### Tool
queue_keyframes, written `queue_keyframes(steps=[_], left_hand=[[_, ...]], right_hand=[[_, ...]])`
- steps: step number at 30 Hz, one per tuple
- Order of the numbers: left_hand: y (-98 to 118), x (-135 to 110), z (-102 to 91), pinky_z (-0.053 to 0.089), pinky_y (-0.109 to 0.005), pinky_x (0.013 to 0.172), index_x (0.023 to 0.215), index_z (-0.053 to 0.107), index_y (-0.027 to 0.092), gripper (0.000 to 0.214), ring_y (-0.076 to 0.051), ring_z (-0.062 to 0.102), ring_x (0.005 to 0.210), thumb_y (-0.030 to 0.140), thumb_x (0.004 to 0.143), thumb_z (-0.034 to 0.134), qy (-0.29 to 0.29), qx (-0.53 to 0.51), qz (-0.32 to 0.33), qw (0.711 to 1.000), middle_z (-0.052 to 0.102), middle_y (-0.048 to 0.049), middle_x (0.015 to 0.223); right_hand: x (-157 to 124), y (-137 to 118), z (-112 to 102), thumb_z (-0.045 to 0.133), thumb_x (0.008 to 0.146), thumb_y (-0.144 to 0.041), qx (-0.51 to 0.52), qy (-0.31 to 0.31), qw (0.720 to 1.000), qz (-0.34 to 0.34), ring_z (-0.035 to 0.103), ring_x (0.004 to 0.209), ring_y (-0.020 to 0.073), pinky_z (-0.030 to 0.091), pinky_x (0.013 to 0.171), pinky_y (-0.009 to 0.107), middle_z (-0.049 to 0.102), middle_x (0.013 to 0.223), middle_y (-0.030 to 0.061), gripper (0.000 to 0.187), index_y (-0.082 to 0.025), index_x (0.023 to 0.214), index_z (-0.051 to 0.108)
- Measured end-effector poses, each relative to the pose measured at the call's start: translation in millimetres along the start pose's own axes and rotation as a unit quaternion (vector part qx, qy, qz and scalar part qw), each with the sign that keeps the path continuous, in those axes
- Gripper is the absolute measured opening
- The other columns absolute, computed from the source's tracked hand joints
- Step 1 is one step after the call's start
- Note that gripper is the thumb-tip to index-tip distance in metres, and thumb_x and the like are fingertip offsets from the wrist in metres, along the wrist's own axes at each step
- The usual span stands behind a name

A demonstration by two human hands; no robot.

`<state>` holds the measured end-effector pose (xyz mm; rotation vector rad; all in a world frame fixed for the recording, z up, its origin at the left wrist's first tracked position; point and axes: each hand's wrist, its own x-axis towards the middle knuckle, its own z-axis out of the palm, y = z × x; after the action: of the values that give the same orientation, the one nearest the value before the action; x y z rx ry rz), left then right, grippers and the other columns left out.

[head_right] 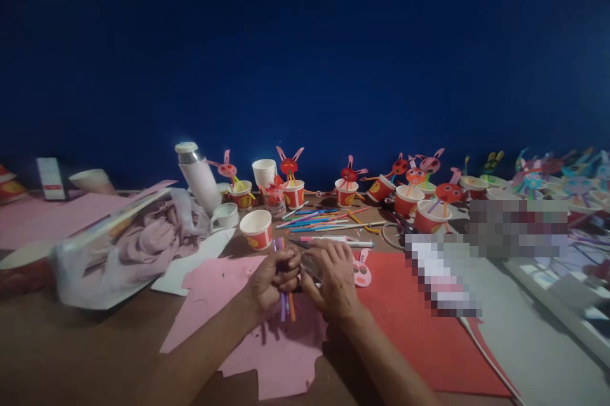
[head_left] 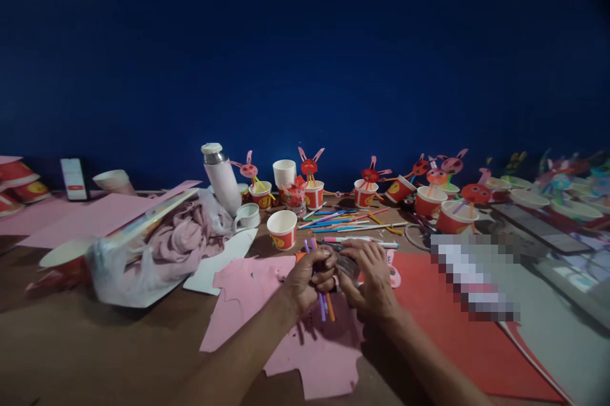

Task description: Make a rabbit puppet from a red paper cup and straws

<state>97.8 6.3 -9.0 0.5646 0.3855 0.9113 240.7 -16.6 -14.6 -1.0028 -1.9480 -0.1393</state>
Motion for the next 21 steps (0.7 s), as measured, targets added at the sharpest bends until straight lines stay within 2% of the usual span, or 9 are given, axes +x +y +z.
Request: queue_keyframes(steps=[4, 11, 13, 17, 21], left_hand=[[-3.2, 1.2, -1.1, 0.019, -0.011, 0.028, 0.060, 0.045, 0.012, 0.011, 0.003, 0.021, 0.027, 0.016, 0.067, 0.053, 0.003, 0.003, 0.013, 1.000, 0.046, 0.0062, 0.048], [-6.0, 1.6, -0.5, 0.018, -0.011, 0.027, 0.068, 0.051, 0.011, 0.006, 0.003, 0.020, 0.026, 0.016, 0.068, 0.053, 0.030, 0.011, -0.007, 0.999, 0.059, 0.0013, 0.057], [-5.4, 1.2, 1.8, 0.017, -0.011, 0.027, 0.065, 0.050, 0.011, 0.007, 0.003, 0.019, 0.025, 0.017, 0.068, 0.053, 0.029, 0.015, -0.010, 0.999, 0.056, 0.0027, 0.052], [-4.3, -0.2, 6.6, 0.014, -0.012, 0.026, 0.060, 0.046, 0.014, 0.013, 0.000, 0.018, 0.024, 0.018, 0.069, 0.055, 0.038, 0.019, -0.010, 0.999, 0.041, 0.0077, 0.034], [-4.4, -0.7, 7.2, 0.013, -0.013, 0.026, 0.064, 0.046, 0.015, 0.011, -0.002, 0.016, 0.025, 0.017, 0.071, 0.055, 0.039, 0.016, -0.014, 0.999, 0.035, 0.0096, 0.030]], right_hand=[[-0.6, 0.6, 3.9, 0.053, 0.069, -0.017, -0.006, -0.006, 1.000, 0.015, 0.049, 0.087, 0.0215, 0.032, 0.080, 0.040, 0.059, 0.095, 0.0048, 0.023, -0.020, 0.091, 0.050], [-0.5, -0.4, 4.1, 0.050, 0.070, -0.015, -0.015, -0.019, 0.999, 0.024, 0.050, 0.084, 0.0207, 0.031, 0.079, 0.038, 0.060, 0.090, 0.0040, 0.023, -0.020, 0.092, 0.051], [0.1, -1.2, 4.0, 0.050, 0.070, -0.015, -0.015, -0.021, 0.999, 0.022, 0.050, 0.083, 0.0203, 0.031, 0.079, 0.038, 0.061, 0.088, 0.0035, 0.022, -0.020, 0.091, 0.051], [-0.2, -0.2, 7.0, 0.050, 0.071, -0.015, -0.009, -0.012, 1.000, 0.019, 0.051, 0.079, 0.0197, 0.032, 0.078, 0.038, 0.062, 0.085, 0.0035, 0.022, -0.020, 0.092, 0.051], [-1.5, 1.9, 10.0, 0.049, 0.074, -0.018, 0.007, 0.000, 0.999, 0.032, 0.052, 0.080, 0.0192, 0.033, 0.078, 0.037, 0.063, 0.086, 0.0041, 0.019, -0.020, 0.093, 0.052]])
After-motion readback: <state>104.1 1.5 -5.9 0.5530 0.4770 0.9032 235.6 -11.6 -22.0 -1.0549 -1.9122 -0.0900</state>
